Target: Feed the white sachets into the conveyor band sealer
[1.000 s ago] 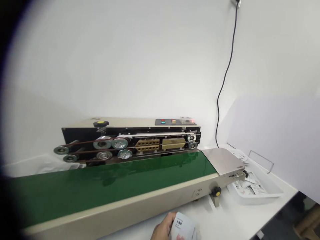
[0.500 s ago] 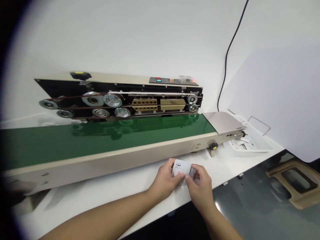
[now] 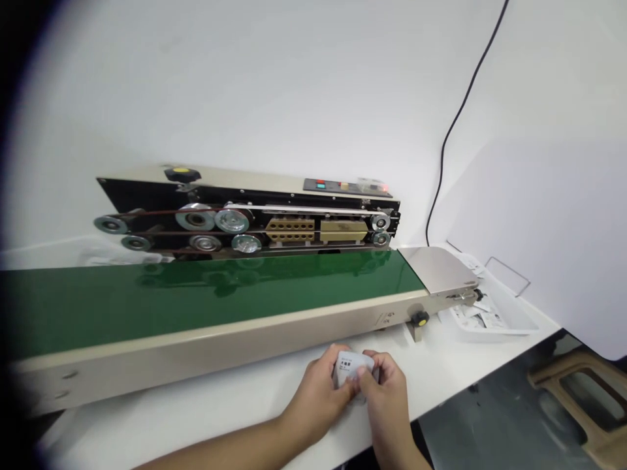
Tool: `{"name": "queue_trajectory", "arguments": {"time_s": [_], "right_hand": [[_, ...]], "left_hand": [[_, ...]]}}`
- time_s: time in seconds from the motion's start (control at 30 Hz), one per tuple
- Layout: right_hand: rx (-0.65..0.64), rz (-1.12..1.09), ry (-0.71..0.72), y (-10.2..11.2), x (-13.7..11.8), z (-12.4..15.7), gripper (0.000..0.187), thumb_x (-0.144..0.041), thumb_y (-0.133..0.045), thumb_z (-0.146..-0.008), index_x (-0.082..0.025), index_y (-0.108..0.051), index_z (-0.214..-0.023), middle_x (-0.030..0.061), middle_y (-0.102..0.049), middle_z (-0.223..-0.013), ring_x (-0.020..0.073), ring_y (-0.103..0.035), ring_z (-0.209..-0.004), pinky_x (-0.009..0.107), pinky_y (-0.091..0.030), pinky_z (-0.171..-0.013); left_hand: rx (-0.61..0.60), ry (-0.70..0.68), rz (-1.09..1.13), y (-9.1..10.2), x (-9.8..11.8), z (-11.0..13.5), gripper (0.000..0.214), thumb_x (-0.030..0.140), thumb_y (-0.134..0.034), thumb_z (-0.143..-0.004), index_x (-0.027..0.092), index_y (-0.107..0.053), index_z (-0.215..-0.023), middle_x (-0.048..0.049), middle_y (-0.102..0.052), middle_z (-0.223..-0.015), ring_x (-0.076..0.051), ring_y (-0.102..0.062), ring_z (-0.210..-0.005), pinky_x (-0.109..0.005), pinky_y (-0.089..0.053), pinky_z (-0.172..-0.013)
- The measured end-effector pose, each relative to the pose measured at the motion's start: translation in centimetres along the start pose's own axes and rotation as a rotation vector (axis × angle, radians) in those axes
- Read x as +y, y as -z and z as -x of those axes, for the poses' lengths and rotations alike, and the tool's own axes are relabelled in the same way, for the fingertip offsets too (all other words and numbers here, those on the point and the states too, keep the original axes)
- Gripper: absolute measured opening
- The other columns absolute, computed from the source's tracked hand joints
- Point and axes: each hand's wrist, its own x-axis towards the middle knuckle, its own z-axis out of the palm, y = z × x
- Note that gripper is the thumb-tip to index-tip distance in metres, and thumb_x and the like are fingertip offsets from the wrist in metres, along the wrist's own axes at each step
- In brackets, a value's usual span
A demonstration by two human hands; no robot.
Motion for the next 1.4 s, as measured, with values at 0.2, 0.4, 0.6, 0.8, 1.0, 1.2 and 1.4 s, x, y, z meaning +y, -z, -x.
{"name": "queue_trajectory", "arguments": {"time_s": [0.2,0.4,0.6,0.8,1.0,1.2,1.4], "right_hand": [[0.094,-0.05,0.073,0.8,3.1,-0.7,0.039,-0.049,-0.075,-0.058,-0.015,-0.061,-0.068,0.011,-0.061,-0.11,0.0216,-0.06,-0.085,0.028,-0.049,-0.072],[0.053,-0.323,0.021,1.0,4.4,-1.3,0.042,-0.054,-0.069,-0.065,-0.019,-0.057,-0.085,0.0058,-0.067,-0.079,0.0211,-0.062,-0.074,0.034,-0.051,-0.071],[0.037,-0.112,0.075,1.1,3.7,-0.6,0.055,-0.056,-0.071,-0.061,-0.015,-0.059,-0.096,0.0102,-0.069,-0.087,0.027,-0.064,-0.084,0.037,-0.051,-0.078],[-0.011,0.013,0.069,2.5,4.5,-0.9,0.06,-0.06,-0.072,-0.056,-0.015,-0.064,-0.094,0.0112,-0.07,-0.085,0.0273,-0.065,-0.082,0.035,-0.051,-0.078],[0.03,-0.165,0.049,3.4,5.1,-0.6,0.053,-0.057,-0.072,-0.06,-0.018,-0.065,-0.095,0.0084,-0.07,-0.083,0.0252,-0.065,-0.077,0.037,-0.051,-0.075],[0.074,0.009,0.127,4.8,4.1,0.1,0.051,-0.057,-0.071,-0.061,-0.019,-0.067,-0.094,0.0082,-0.069,-0.087,0.0265,-0.063,-0.083,0.033,-0.051,-0.073],[0.166,-0.143,0.079,4.4,3.6,0.0,0.051,-0.055,-0.074,-0.058,-0.018,-0.065,-0.092,0.0088,-0.069,-0.083,0.0285,-0.065,-0.082,0.035,-0.054,-0.068]], "left_hand": [[-0.018,0.014,-0.015,0.2,0.1,-0.2,0.031,0.007,-0.057,-0.063,0.018,-0.055,-0.092,0.0018,-0.061,-0.076,-0.016,-0.056,-0.071,-0.022,-0.042,-0.061],[-0.026,-0.006,0.057,0.2,-0.5,-0.5,0.032,0.009,-0.058,-0.062,0.018,-0.054,-0.093,0.0018,-0.061,-0.077,-0.017,-0.055,-0.072,-0.022,-0.042,-0.063],[-0.006,-0.045,-0.042,0.3,-1.0,-0.4,0.03,0.009,-0.055,-0.062,0.018,-0.055,-0.091,0.0011,-0.061,-0.079,-0.017,-0.055,-0.076,-0.023,-0.041,-0.067],[-0.088,-0.065,-0.067,0.6,-0.8,-0.4,0.031,0.008,-0.055,-0.062,0.019,-0.054,-0.091,0.0022,-0.061,-0.077,-0.017,-0.055,-0.074,-0.021,-0.04,-0.064],[-0.078,-0.102,-0.077,0.4,-1.0,-0.1,0.029,0.007,-0.052,-0.065,0.019,-0.054,-0.091,0.002,-0.059,-0.078,-0.016,-0.053,-0.073,-0.021,-0.039,-0.066],[-0.149,-0.152,-0.037,0.6,-0.2,0.3,0.029,0.002,-0.049,-0.064,0.019,-0.053,-0.087,0.0034,-0.058,-0.074,-0.013,-0.052,-0.068,-0.018,-0.037,-0.061],[-0.117,-0.118,0.009,0.5,-0.7,0.0,0.028,0.005,-0.051,-0.064,0.019,-0.053,-0.088,0.0026,-0.057,-0.073,-0.014,-0.052,-0.068,-0.019,-0.038,-0.06]]}}
